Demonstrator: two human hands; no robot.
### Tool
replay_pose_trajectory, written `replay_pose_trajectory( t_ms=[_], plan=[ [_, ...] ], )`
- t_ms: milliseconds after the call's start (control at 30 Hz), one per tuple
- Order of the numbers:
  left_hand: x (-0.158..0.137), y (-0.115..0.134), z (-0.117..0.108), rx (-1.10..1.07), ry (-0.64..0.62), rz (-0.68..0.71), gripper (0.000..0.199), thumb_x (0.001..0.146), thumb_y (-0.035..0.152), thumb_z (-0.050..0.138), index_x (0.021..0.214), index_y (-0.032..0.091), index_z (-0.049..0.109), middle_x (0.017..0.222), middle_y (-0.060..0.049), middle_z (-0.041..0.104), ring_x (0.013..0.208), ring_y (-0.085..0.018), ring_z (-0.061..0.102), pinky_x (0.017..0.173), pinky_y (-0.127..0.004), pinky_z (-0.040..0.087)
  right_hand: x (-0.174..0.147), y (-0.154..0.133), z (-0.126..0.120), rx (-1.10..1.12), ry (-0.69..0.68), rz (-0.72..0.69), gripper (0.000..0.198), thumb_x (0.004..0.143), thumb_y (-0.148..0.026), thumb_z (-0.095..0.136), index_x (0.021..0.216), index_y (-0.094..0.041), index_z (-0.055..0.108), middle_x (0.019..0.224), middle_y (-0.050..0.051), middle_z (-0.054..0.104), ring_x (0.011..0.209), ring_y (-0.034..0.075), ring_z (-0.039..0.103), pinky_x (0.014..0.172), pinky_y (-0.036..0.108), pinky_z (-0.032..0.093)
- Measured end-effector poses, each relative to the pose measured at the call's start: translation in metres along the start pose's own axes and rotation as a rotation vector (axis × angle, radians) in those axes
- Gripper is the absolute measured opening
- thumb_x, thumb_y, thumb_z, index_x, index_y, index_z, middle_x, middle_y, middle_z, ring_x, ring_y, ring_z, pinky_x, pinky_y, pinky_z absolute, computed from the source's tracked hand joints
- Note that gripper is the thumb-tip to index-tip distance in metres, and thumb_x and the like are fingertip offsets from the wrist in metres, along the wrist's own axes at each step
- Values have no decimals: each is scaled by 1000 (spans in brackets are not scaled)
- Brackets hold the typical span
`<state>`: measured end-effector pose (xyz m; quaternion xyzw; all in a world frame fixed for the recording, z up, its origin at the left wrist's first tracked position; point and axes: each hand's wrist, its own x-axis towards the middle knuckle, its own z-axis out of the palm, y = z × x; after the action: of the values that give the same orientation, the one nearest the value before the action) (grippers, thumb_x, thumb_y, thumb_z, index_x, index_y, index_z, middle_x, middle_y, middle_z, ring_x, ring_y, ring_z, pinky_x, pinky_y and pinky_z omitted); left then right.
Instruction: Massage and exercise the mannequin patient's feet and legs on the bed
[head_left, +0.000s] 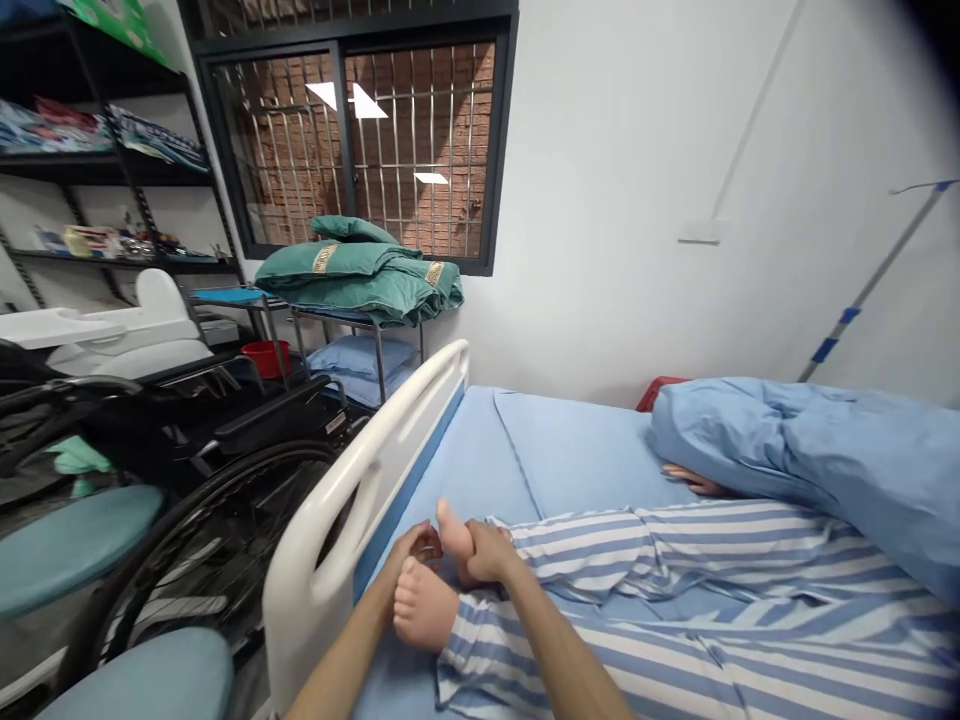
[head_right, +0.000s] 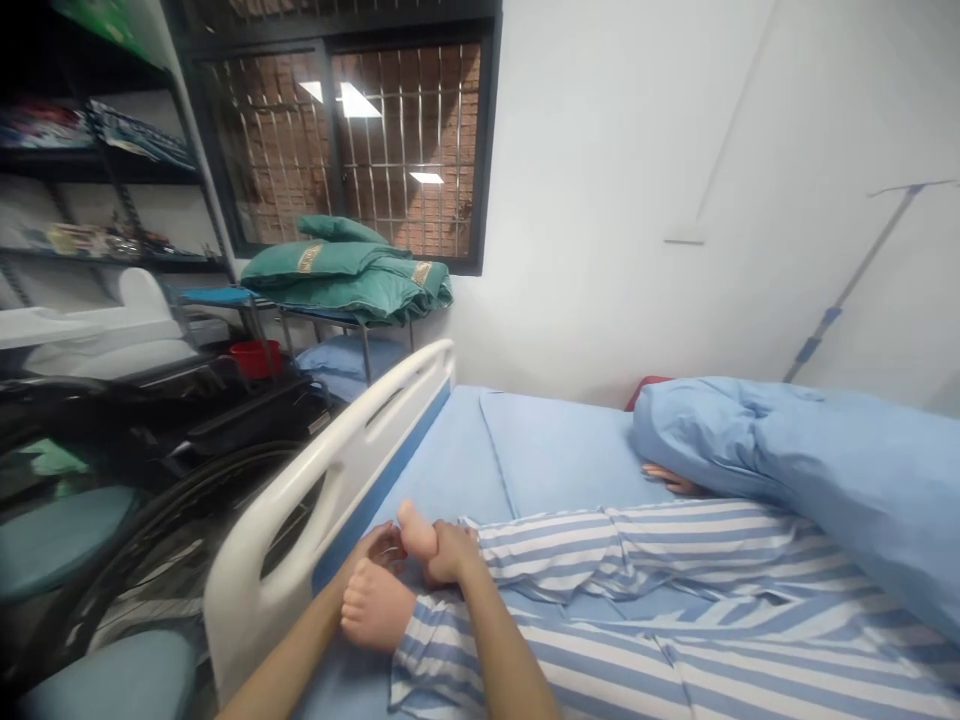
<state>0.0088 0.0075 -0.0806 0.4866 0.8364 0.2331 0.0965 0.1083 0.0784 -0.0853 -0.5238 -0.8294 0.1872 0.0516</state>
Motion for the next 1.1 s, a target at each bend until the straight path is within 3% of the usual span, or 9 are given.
replay_pose_trajectory(
  t_ms=[100, 167, 333, 567, 667, 833, 1000, 1100],
  plan=[
    [-16, 14, 19, 175, 189, -398, 49, 79, 15, 5, 89, 15, 54, 74, -11, 48, 67, -25, 46, 53, -39, 30, 1, 0, 2, -6, 19, -10, 40, 55, -32, 57, 93, -20, 52, 97, 8, 62, 93, 28, 57, 80, 40, 36],
    [-18, 15, 23, 249, 300, -478, 48, 79, 13, 6, 89, 15, 53, 80, -13, 49, 69, -24, 45, 53, -36, 27, 1, 0, 3, -4, 33, 4, 42, 54, -34, 58, 93, -20, 52, 97, 8, 62, 92, 28, 56, 81, 40, 35],
    [-11, 7, 24, 265, 497, -457, 44, 79, 13, 9, 76, 17, 53, 71, -10, 48, 59, -20, 40, 48, -31, 25, -2, -3, 1, 0, 34, 26, 42, 54, -33, 59, 93, -20, 51, 99, 8, 61, 92, 27, 55, 81, 40, 34],
    [-14, 10, 21, 270, 413, -510, 48, 84, 17, 4, 77, 13, 51, 72, -8, 45, 62, -18, 43, 51, -32, 28, -3, -4, 0, -14, 37, 10, 41, 54, -25, 56, 94, -19, 51, 97, 8, 61, 94, 28, 54, 81, 40, 33],
    [-14, 11, 19, 245, 426, -508, 48, 84, 17, 2, 76, 16, 49, 72, -7, 45, 62, -18, 42, 51, -32, 28, -3, -3, 2, -17, 52, 0, 38, 56, -26, 54, 94, -18, 51, 97, 8, 61, 95, 28, 54, 81, 40, 33],
    [-13, 11, 20, 253, 329, -480, 49, 83, 14, 1, 84, 15, 50, 80, -10, 47, 66, -20, 44, 53, -33, 25, -3, -2, 3, -13, 52, -4, 39, 56, -29, 55, 93, -18, 50, 97, 9, 61, 94, 28, 55, 81, 41, 33],
    [-13, 7, 26, 265, 410, -494, 47, 83, 15, 2, 78, 16, 49, 73, -7, 44, 60, -18, 39, 52, -31, 24, -2, -2, 1, -32, 49, 3, 40, 54, -27, 54, 93, -19, 49, 98, 8, 61, 94, 29, 54, 81, 41, 34],
    [-12, 8, 26, 147, 509, -509, 43, 86, 21, 3, 69, 19, 44, 64, -3, 36, 56, -17, 31, 51, -30, 20, -2, -3, 1, -25, 41, 13, 41, 52, -26, 56, 92, -19, 49, 97, 7, 61, 93, 28, 54, 81, 41, 33]
  ],
)
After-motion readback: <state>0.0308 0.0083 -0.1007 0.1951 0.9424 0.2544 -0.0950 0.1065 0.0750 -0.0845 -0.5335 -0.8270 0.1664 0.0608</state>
